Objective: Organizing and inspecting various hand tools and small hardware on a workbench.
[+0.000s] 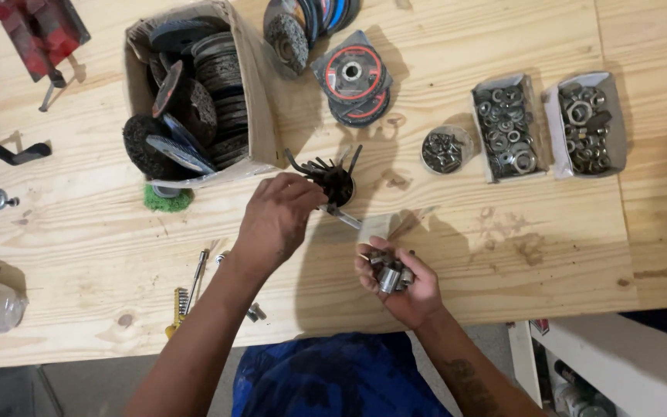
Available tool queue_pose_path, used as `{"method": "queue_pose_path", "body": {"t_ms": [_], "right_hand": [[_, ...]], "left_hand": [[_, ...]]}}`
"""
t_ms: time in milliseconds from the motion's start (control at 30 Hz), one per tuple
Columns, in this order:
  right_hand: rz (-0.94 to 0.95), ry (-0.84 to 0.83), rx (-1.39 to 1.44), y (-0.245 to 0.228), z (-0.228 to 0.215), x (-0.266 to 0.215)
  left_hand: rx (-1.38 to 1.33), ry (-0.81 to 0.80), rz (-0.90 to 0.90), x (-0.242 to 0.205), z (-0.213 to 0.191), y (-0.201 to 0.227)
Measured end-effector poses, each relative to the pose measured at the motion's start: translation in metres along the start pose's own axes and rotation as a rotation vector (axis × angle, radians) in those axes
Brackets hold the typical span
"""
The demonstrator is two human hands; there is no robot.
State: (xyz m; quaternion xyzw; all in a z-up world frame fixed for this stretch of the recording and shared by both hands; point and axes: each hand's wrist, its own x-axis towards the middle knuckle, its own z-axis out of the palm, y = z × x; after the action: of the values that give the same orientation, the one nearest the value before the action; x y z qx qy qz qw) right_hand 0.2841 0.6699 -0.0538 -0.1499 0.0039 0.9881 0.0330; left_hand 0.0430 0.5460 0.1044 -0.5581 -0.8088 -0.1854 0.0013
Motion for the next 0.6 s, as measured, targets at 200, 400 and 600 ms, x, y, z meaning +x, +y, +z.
{"method": "queue_pose_path", "body": {"t_ms": [200, 400, 600], "right_hand": [[0.005, 0.072, -0.051, -0.005, -0.013, 0.005], [-0.025, 0.111, -0.079, -0.005, -0.001, 0.007], [-0.039, 0.122, -0.097, -0.007, 0.01, 0.011]], "left_hand": [[0.222, 0.007, 0.12, 0.005, 0.028, 0.022], [0.026, -0.076, -0.19, 0.024, 0.049, 0.032], [0.016, -0.171, -0.28, 0.032, 0.051, 0.04]]}}
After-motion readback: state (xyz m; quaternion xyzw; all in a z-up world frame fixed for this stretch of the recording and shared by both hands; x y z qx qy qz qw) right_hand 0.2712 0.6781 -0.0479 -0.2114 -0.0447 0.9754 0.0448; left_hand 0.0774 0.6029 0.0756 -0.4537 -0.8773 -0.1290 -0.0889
